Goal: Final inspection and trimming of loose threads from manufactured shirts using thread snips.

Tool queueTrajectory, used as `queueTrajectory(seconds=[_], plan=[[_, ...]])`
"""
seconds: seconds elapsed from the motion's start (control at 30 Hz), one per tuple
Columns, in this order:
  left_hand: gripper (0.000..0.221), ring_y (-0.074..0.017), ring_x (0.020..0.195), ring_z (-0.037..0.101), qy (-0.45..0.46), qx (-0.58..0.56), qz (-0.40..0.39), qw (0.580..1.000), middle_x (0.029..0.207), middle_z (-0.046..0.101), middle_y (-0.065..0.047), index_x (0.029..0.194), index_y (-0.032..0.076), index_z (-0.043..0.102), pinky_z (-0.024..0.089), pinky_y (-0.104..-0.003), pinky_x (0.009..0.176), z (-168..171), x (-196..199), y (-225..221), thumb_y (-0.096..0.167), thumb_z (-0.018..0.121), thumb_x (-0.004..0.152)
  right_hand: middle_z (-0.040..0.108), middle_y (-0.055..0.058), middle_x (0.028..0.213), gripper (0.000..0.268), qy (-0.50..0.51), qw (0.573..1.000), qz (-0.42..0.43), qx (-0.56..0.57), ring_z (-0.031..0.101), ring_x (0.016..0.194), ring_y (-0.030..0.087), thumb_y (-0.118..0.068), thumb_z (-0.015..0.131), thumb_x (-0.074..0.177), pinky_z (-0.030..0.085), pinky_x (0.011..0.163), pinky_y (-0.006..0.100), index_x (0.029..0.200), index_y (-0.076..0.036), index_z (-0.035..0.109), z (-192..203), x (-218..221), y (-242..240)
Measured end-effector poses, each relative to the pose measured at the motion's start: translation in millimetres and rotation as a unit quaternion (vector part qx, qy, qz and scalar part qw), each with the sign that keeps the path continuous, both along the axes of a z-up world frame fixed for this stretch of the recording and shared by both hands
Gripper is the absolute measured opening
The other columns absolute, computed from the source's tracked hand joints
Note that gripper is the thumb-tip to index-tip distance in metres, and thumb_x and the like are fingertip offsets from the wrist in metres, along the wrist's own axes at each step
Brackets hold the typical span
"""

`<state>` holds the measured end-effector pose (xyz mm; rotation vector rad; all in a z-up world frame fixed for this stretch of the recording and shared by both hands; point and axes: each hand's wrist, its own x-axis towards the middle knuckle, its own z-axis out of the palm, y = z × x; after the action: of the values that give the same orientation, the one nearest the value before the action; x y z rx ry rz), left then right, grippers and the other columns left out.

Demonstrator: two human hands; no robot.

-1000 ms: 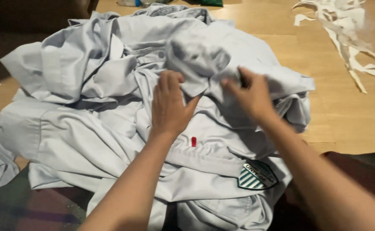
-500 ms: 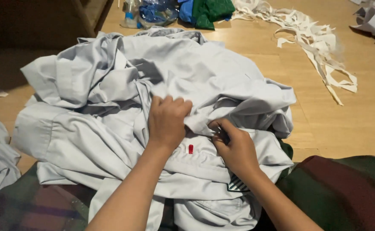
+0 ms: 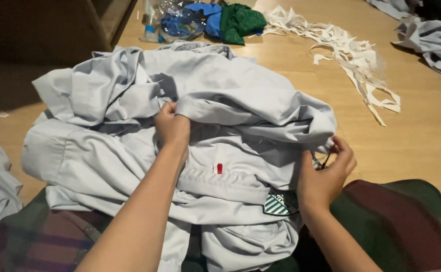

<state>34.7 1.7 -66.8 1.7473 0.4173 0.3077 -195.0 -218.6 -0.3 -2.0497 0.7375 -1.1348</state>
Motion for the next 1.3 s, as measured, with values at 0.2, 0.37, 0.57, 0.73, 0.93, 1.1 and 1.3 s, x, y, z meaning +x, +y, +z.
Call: queueTrajectory(seconds=[0.2, 0.37, 0.57, 0.73, 0.93, 1.1, 1.3], plan=[[0.094, -0.0624, 0.146, 0.017, -0.192, -0.098, -0.264, 0.940, 0.158, 0.022, -0.045, 0.159, 0.003, 0.011, 0.014, -0.072, 0.120, 102.8, -131.2, -31.4, 0.002, 0.072, 0.087, 0.055, 0.034, 0.138, 0.079, 0.034, 0.972, 0.034, 0.228, 0.050, 0.136, 0.046, -0.033, 0.087, 0.086, 0.039, 0.114, 0.052, 0.148, -0.003, 0.050, 2.8, 13.9, -27.2], [0.077, -0.0464, 0.135, 0.050, -0.144, 0.233, -0.363, 0.891, 0.141, 0.055, -0.023, 0.151, 0.010, 0.041, 0.030, -0.065, 0.114, 122.5, -161.5, -45.7, 0.018, 0.076, 0.083, 0.072, 0.006, 0.082, 0.013, -0.013, 0.969, 0.060, 0.240, 0.053, 0.059, 0.014, -0.031, 0.068, 0.103, 0.040, 0.051, 0.030, 0.098, -0.019, 0.071, 1.7, 38.1, -56.8], [0.047, -0.0288, 0.111, 0.068, -0.051, 0.488, -0.435, 0.755, 0.103, 0.077, -0.007, 0.118, 0.019, 0.070, 0.030, -0.048, 0.106, 106.2, -147.6, -59.4, 0.054, 0.049, 0.094, 0.076, 0.006, 0.117, 0.051, 0.244, 0.931, 0.242, 0.120, 0.069, 0.115, 0.027, -0.033, 0.074, 0.089, 0.048, 0.098, 0.045, 0.139, -0.029, 0.063, -1.3, 51.9, -29.8], [0.065, -0.0341, 0.120, 0.067, 0.134, 0.549, -0.444, 0.696, 0.114, 0.076, -0.014, 0.116, 0.013, 0.076, 0.042, -0.050, 0.100, 118.6, -127.5, -37.0, 0.060, 0.046, 0.083, 0.067, 0.015, 0.076, 0.041, 0.330, 0.846, 0.272, 0.319, 0.040, 0.031, 0.020, -0.030, 0.067, 0.096, 0.031, 0.026, 0.034, 0.135, -0.018, 0.068, 29.7, 41.2, 4.7], [0.058, -0.0413, 0.123, 0.064, 0.189, 0.451, -0.375, 0.788, 0.119, 0.073, -0.023, 0.120, 0.000, 0.074, 0.049, -0.057, 0.101, 131.1, -112.0, 5.0, 0.044, 0.062, 0.084, 0.066, 0.006, 0.066, 0.016, 0.510, 0.743, 0.398, 0.172, 0.051, 0.037, 0.017, -0.023, 0.071, 0.087, 0.031, 0.029, 0.026, 0.095, -0.016, 0.082, 83.4, 6.3, 58.4], [0.056, -0.0270, 0.096, 0.072, 0.188, 0.529, -0.401, 0.724, 0.103, 0.077, -0.007, 0.107, 0.013, 0.079, 0.046, -0.048, 0.091, 155.9, -131.7, -21.4, 0.058, 0.085, 0.073, 0.079, 0.003, 0.115, 0.052, 0.549, 0.754, 0.361, 0.023, 0.075, 0.102, 0.024, -0.036, 0.055, 0.091, 0.056, 0.090, 0.038, 0.143, -0.031, 0.058, 90.4, -26.6, 95.0], [0.024, -0.0149, 0.050, 0.061, -0.033, -0.097, -0.269, 0.958, 0.071, 0.068, -0.007, 0.090, 0.002, 0.074, 0.053, -0.028, 0.044, 129.0, -61.9, -32.9, 0.022, 0.062, 0.093, 0.075, 0.005, 0.078, 0.066, 0.438, 0.837, 0.300, 0.136, 0.062, 0.064, 0.016, -0.019, 0.061, 0.083, 0.053, 0.065, 0.029, 0.146, -0.039, 0.063, 78.8, -43.2, 97.5]])
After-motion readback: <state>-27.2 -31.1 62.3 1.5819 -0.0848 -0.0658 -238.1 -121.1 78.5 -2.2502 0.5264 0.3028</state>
